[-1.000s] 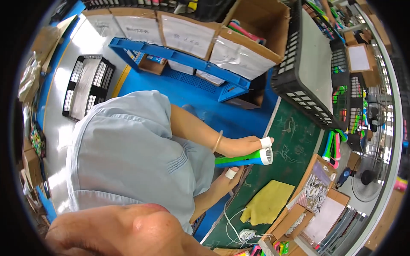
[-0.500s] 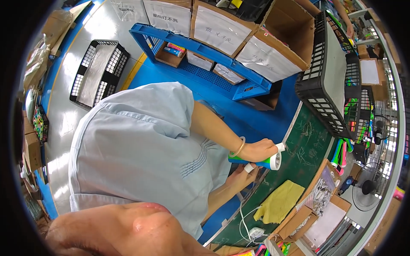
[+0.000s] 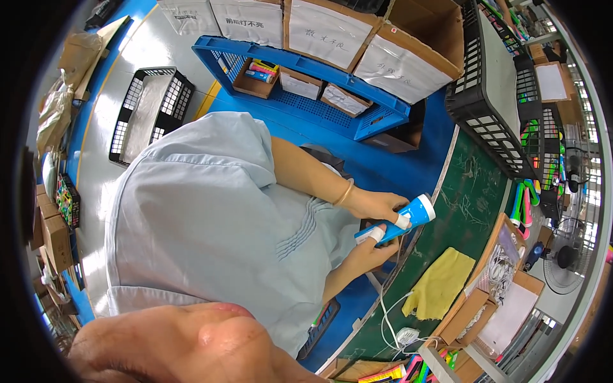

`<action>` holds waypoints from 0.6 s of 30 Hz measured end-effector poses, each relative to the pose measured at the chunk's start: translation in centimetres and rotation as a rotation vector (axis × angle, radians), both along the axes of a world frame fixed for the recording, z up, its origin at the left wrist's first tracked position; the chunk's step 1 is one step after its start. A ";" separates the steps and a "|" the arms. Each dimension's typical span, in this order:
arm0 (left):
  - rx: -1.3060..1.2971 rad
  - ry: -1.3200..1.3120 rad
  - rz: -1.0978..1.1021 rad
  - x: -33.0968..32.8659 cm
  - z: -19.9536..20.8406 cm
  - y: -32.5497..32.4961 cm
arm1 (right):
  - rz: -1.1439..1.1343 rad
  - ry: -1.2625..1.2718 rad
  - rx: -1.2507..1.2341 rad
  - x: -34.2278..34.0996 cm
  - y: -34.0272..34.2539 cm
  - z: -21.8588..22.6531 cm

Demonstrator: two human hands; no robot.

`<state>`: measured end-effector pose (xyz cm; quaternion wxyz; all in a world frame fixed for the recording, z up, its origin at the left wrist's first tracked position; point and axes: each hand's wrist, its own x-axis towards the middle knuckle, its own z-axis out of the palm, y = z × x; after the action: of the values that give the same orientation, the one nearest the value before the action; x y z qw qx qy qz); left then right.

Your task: Wiping and inspecting colorful plastic flashlights at a workbench in a factory.

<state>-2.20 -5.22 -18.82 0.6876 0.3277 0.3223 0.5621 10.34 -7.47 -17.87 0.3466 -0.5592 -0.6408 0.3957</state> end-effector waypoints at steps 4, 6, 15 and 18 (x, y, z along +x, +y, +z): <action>-0.090 -0.159 -0.088 -0.4 -1.0 -0.5 | 0.018 0.126 -0.139 -0.5 -0.6 -0.8; -0.189 -0.275 -0.043 -0.5 -1.2 -0.7 | 0.064 0.165 -0.175 -0.7 -0.9 -1.1; -0.098 -0.239 -0.060 -0.7 -1.1 -0.8 | 0.078 0.413 -0.303 -0.9 -1.8 -1.6; -0.152 -0.226 -0.006 -0.6 -0.3 -0.3 | 0.076 0.250 -0.132 -0.7 -1.8 -2.0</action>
<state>-2.77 -5.51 -19.10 0.7440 0.2103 0.2834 0.5674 9.62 -9.22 -19.87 0.3709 -0.5027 -0.5859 0.5162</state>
